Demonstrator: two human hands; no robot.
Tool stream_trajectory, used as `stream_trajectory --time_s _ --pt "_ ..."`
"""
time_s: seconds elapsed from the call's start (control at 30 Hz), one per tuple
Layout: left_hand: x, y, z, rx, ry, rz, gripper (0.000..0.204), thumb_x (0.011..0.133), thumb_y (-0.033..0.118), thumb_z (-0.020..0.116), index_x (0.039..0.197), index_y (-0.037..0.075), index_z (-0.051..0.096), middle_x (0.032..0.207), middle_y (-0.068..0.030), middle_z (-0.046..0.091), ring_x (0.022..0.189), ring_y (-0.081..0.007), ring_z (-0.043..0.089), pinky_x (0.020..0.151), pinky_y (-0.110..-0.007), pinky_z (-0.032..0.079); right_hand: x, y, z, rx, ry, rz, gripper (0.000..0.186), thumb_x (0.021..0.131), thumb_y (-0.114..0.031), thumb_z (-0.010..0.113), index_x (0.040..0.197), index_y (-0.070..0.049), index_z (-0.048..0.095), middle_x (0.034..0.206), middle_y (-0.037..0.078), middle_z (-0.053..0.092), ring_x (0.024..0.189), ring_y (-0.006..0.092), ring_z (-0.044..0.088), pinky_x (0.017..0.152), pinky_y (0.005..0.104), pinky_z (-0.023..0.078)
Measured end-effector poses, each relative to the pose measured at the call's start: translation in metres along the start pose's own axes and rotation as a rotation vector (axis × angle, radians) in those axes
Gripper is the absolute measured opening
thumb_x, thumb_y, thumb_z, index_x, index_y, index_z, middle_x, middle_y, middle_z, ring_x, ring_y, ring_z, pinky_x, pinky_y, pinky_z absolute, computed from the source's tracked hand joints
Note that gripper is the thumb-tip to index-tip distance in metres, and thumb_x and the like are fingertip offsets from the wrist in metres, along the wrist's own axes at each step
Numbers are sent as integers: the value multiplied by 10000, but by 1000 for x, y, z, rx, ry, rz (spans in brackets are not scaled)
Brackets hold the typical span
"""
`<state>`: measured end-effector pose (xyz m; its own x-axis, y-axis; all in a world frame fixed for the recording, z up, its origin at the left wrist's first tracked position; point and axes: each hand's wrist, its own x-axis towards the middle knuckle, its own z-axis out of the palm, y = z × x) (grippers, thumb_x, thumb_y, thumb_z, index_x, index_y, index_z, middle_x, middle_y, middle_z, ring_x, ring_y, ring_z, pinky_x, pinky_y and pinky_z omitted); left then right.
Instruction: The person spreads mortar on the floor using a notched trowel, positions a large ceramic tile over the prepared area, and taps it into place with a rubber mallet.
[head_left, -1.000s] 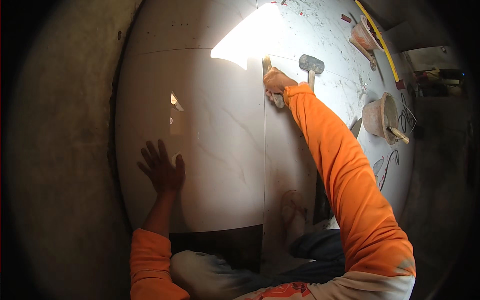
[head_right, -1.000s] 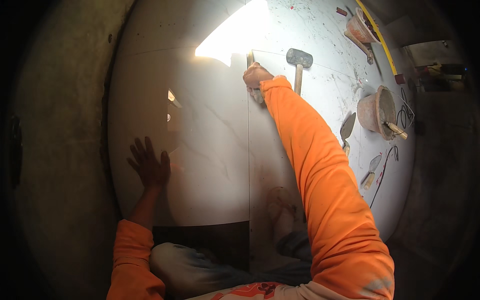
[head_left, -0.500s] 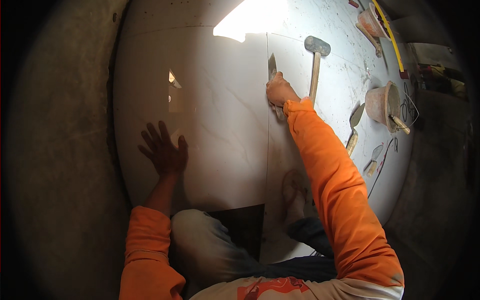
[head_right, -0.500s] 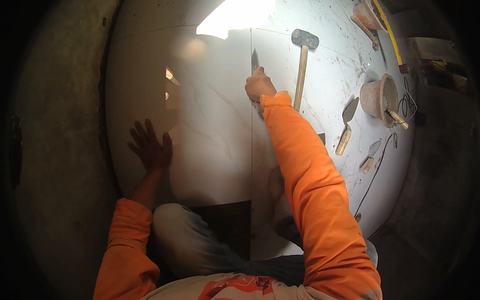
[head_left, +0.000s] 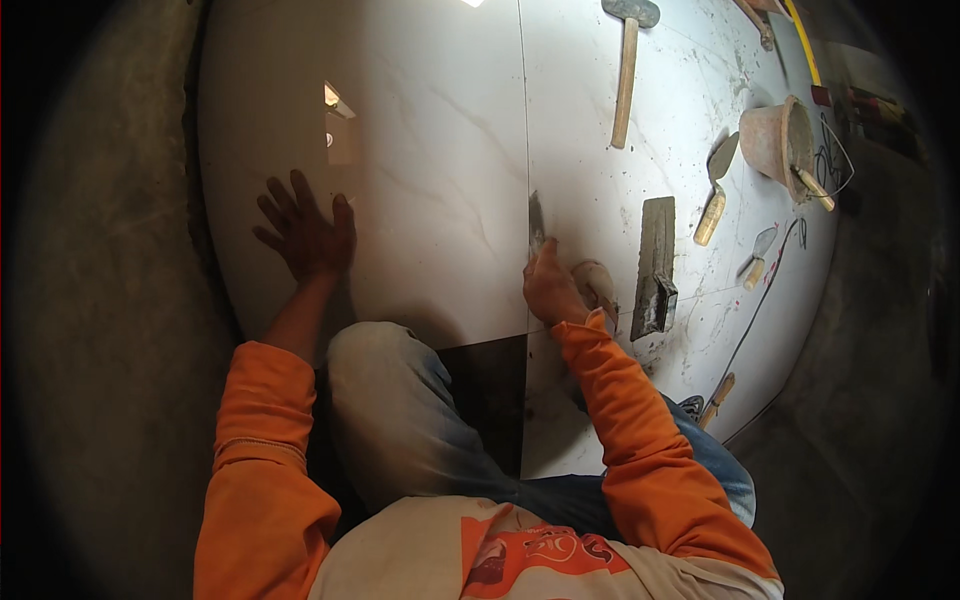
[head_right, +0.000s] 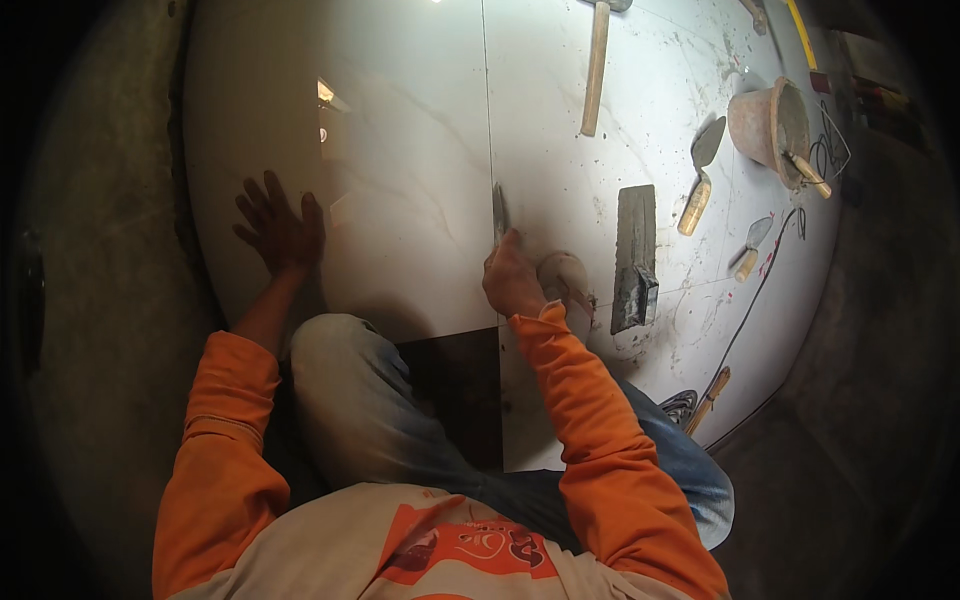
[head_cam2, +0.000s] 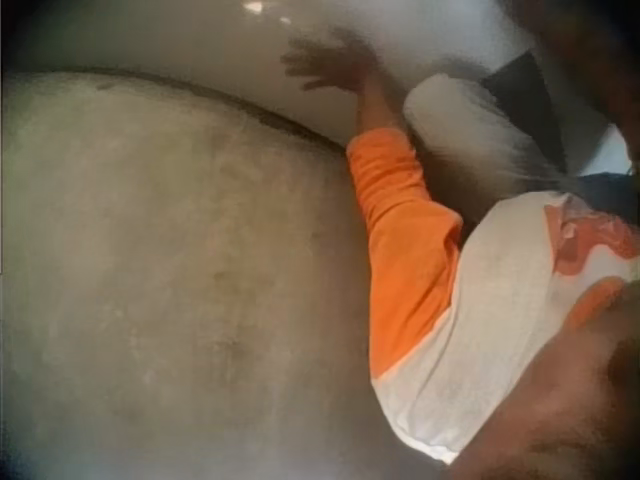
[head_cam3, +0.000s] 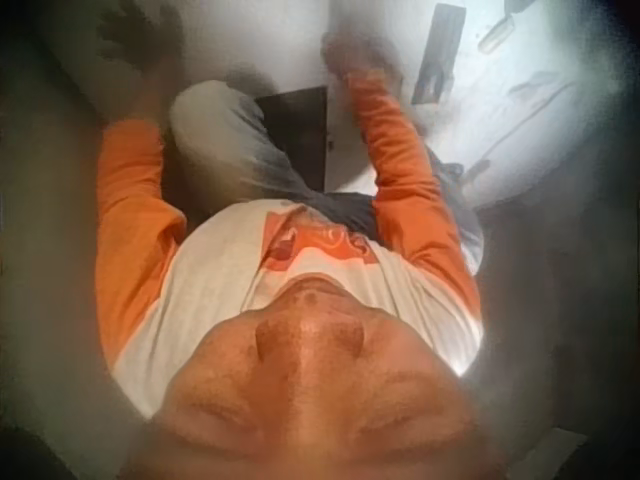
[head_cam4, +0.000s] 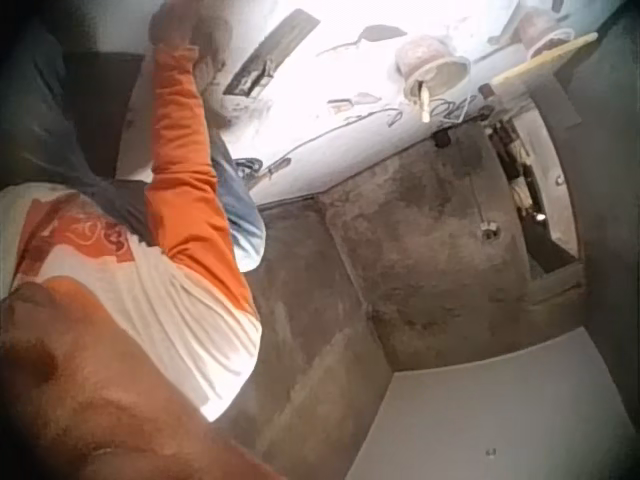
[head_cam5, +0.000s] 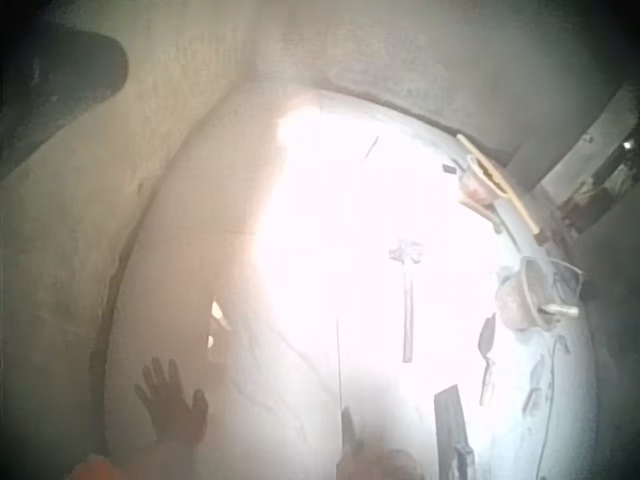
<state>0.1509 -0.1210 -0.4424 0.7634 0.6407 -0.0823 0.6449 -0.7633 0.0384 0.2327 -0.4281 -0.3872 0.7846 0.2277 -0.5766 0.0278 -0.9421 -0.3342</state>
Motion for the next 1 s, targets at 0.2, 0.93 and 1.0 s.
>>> stream_trajectory --time_s 0.2,0.93,1.0 --pt "-7 -2 17 6 9 21 776 902 560 386 1504 117 177 1552 -218 118 1423 -457 84 1081 -686 74 -33 8 3 92 -144 115 381 936 -133 418 1176 140 305 890 366 590 862 526 587 781 535 481" --pt "-1 -12 26 38 156 64 754 903 568 373 1476 102 222 1517 -227 165 1391 -466 139 1059 -698 112 -96 42 56 116 -154 166 520 943 -190 402 1327 127 252 1009 386 564 916 520 576 819 537 463" --pt "-2 -9 29 29 114 55 759 904 571 378 1487 114 214 1533 -226 148 1405 -466 114 1068 -694 101 -101 50 60 130 -128 120 522 936 -183 414 1325 128 259 989 379 573 902 515 584 811 532 470"
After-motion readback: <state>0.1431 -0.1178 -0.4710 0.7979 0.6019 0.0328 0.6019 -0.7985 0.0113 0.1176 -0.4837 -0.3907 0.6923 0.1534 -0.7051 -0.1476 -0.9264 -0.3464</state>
